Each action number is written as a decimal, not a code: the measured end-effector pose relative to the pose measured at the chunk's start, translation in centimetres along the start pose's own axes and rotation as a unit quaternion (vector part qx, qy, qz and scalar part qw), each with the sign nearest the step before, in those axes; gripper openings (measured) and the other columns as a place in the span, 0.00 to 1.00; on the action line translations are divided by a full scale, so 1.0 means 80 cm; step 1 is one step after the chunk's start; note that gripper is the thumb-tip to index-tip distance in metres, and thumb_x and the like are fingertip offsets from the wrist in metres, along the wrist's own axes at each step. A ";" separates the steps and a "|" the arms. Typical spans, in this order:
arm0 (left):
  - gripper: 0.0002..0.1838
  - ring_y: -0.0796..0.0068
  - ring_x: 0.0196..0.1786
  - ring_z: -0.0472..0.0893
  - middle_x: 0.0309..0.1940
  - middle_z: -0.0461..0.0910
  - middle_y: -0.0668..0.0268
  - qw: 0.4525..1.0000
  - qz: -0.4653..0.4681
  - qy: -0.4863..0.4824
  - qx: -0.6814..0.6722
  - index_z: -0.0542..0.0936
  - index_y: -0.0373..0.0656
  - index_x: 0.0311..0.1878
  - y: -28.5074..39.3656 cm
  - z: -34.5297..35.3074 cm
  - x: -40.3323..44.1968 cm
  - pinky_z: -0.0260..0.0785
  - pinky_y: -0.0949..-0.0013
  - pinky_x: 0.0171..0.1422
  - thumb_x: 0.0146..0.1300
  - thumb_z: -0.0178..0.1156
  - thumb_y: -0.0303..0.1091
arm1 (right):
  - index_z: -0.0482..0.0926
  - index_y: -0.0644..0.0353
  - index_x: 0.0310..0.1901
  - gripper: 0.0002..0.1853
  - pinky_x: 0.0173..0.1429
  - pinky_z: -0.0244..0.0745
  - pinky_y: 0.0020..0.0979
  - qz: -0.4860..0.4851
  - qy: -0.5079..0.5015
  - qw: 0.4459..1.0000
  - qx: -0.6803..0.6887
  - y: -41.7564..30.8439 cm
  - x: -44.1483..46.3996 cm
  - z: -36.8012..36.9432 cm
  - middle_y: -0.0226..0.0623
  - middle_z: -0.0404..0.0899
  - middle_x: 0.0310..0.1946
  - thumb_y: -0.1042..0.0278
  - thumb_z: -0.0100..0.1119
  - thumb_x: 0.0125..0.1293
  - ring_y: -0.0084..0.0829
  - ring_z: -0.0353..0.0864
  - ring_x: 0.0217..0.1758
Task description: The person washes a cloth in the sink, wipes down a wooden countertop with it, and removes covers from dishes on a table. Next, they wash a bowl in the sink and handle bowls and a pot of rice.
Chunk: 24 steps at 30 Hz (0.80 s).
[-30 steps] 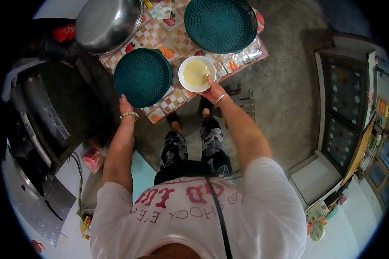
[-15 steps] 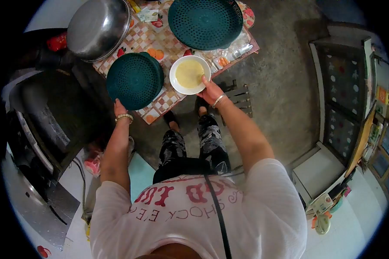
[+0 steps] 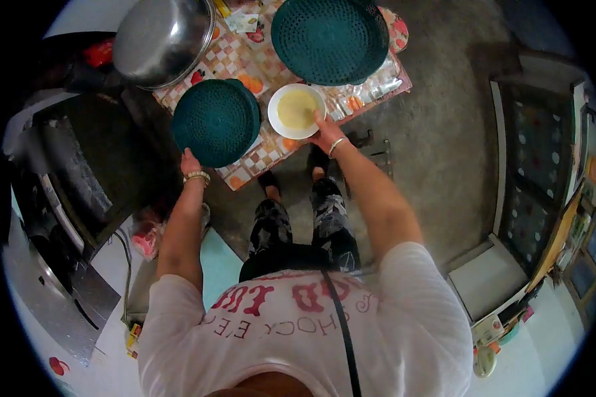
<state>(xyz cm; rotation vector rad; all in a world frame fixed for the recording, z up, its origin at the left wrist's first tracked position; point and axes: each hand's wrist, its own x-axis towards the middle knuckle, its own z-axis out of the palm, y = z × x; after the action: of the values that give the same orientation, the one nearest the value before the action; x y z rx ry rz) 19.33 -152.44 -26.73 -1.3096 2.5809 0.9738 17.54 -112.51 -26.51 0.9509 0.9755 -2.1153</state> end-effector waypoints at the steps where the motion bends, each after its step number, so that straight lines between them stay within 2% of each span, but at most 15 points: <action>1: 0.31 0.44 0.51 0.74 0.49 0.75 0.45 1.000 0.028 -0.005 0.005 0.73 0.30 0.53 0.004 -0.004 -0.003 0.65 0.56 0.55 0.65 0.41 0.53 | 0.54 0.49 0.65 0.31 0.57 0.69 0.42 0.005 -0.004 1.000 -0.006 0.000 -0.003 0.002 0.34 0.65 0.59 0.46 0.49 0.66 0.33 0.69 0.59; 2: 0.31 0.44 0.51 0.74 0.49 0.75 0.45 0.999 0.033 0.000 -0.002 0.73 0.30 0.53 -0.011 0.002 0.006 0.65 0.56 0.55 0.65 0.41 0.53 | 0.52 0.49 0.67 0.32 0.60 0.68 0.42 0.007 -0.008 1.000 -0.013 -0.005 -0.003 0.006 0.34 0.63 0.62 0.45 0.47 0.66 0.34 0.66 0.62; 4: 0.30 0.45 0.54 0.72 0.51 0.74 0.43 1.000 -0.006 0.022 -0.021 0.72 0.29 0.54 -0.061 0.032 0.039 0.62 0.58 0.60 0.66 0.41 0.50 | 0.57 0.49 0.65 0.29 0.57 0.70 0.45 0.004 -0.101 0.995 0.024 0.024 0.047 -0.032 0.34 0.66 0.60 0.46 0.48 0.67 0.37 0.68 0.61; 5: 0.30 0.45 0.54 0.72 0.51 0.74 0.43 0.999 0.001 0.028 -0.034 0.72 0.29 0.54 -0.036 0.026 0.030 0.62 0.58 0.60 0.66 0.41 0.50 | 0.58 0.49 0.65 0.29 0.55 0.72 0.45 0.009 -0.056 0.998 -0.010 -0.001 0.011 0.003 0.34 0.66 0.59 0.47 0.49 0.66 0.39 0.70 0.59; 7: 0.32 0.48 0.60 0.68 0.57 0.70 0.46 0.997 -0.056 0.024 -0.057 0.70 0.30 0.56 0.021 -0.003 -0.010 0.58 0.60 0.64 0.65 0.41 0.53 | 0.56 0.50 0.65 0.31 0.52 0.73 0.43 0.012 -0.073 0.997 -0.014 -0.009 0.002 0.014 0.36 0.68 0.57 0.48 0.52 0.65 0.39 0.72 0.55; 9: 0.33 0.48 0.60 0.68 0.57 0.70 0.46 0.996 -0.060 0.009 -0.063 0.69 0.30 0.57 0.017 -0.004 -0.001 0.57 0.60 0.65 0.65 0.41 0.53 | 0.56 0.50 0.65 0.32 0.52 0.74 0.42 0.023 -0.069 0.997 -0.029 -0.026 -0.014 0.021 0.36 0.69 0.56 0.49 0.53 0.64 0.38 0.73 0.54; 11: 0.34 0.49 0.61 0.68 0.59 0.69 0.47 0.995 -0.081 -0.028 -0.052 0.67 0.30 0.59 0.007 -0.001 0.008 0.56 0.61 0.65 0.65 0.41 0.54 | 0.54 0.51 0.66 0.33 0.51 0.74 0.40 0.048 0.038 0.981 -0.185 -0.037 -0.028 0.020 0.37 0.70 0.53 0.50 0.55 0.63 0.36 0.74 0.52; 12: 0.34 0.49 0.61 0.68 0.59 0.69 0.47 0.995 -0.080 -0.028 -0.056 0.67 0.30 0.59 0.015 -0.003 0.003 0.56 0.61 0.65 0.65 0.41 0.54 | 0.54 0.51 0.66 0.33 0.51 0.74 0.40 0.045 0.037 0.980 -0.188 -0.039 -0.029 0.009 0.37 0.70 0.53 0.50 0.55 0.63 0.36 0.74 0.52; 14: 0.34 0.47 0.58 0.70 0.58 0.69 0.46 0.997 -0.079 -0.006 0.005 0.68 0.31 0.59 0.032 -0.010 -0.009 0.60 0.58 0.62 0.65 0.43 0.55 | 0.54 0.55 0.66 0.39 0.44 0.77 0.37 0.030 0.070 0.972 -0.222 -0.041 -0.029 -0.035 0.40 0.71 0.52 0.49 0.61 0.57 0.34 0.77 0.47; 15: 0.34 0.47 0.58 0.70 0.58 0.69 0.46 0.997 -0.079 -0.007 0.003 0.68 0.31 0.59 0.034 -0.010 -0.011 0.60 0.58 0.62 0.65 0.43 0.55 | 0.56 0.58 0.64 0.37 0.43 0.77 0.35 0.021 0.080 0.976 -0.202 -0.055 -0.047 -0.040 0.43 0.73 0.49 0.49 0.59 0.59 0.34 0.79 0.43; 17: 0.35 0.48 0.58 0.70 0.59 0.69 0.47 0.991 -0.129 -0.031 -0.021 0.67 0.31 0.59 0.031 -0.012 -0.006 0.60 0.57 0.62 0.63 0.46 0.56 | 0.57 0.58 0.63 0.34 0.44 0.76 0.35 0.002 0.092 0.983 -0.161 -0.079 -0.055 -0.079 0.43 0.73 0.49 0.50 0.56 0.61 0.35 0.79 0.42; 19: 0.35 0.48 0.58 0.70 0.59 0.69 0.48 0.990 -0.129 -0.021 -0.059 0.67 0.31 0.59 0.001 0.003 0.008 0.61 0.58 0.62 0.62 0.48 0.56 | 0.59 0.58 0.62 0.30 0.45 0.76 0.36 -0.013 0.102 0.988 -0.118 -0.104 -0.064 -0.101 0.43 0.73 0.49 0.50 0.52 0.63 0.35 0.79 0.42; 21: 0.35 0.49 0.58 0.70 0.58 0.69 0.49 0.988 -0.125 -0.009 -0.095 0.67 0.32 0.59 0.004 0.003 0.002 0.61 0.59 0.62 0.62 0.49 0.56 | 0.60 0.61 0.60 0.33 0.43 0.77 0.36 -0.130 0.107 0.982 -0.083 -0.143 -0.074 -0.097 0.46 0.75 0.45 0.44 0.50 0.63 0.37 0.80 0.39; 23: 0.35 0.52 0.52 0.74 0.58 0.69 0.54 0.963 -0.226 -0.060 -0.137 0.63 0.39 0.63 0.041 -0.013 -0.023 0.71 0.51 0.45 0.61 0.52 0.55 | 0.60 0.63 0.59 0.34 0.43 0.77 0.36 -0.154 0.127 0.976 -0.090 -0.173 -0.077 -0.071 0.47 0.75 0.44 0.42 0.51 0.63 0.37 0.80 0.39; 24: 0.35 0.52 0.52 0.74 0.58 0.69 0.54 0.963 -0.225 -0.059 -0.137 0.63 0.39 0.63 0.049 -0.017 -0.030 0.71 0.51 0.45 0.61 0.52 0.55 | 0.60 0.64 0.59 0.36 0.43 0.77 0.37 -0.175 0.149 0.968 -0.097 -0.186 -0.079 -0.057 0.48 0.76 0.42 0.40 0.51 0.62 0.38 0.80 0.40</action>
<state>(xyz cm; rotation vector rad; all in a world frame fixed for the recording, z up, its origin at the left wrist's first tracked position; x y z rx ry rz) 18.20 -149.84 -22.88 -1.7380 1.9752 1.2893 11.35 -99.41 -18.11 1.0791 1.5726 -2.1373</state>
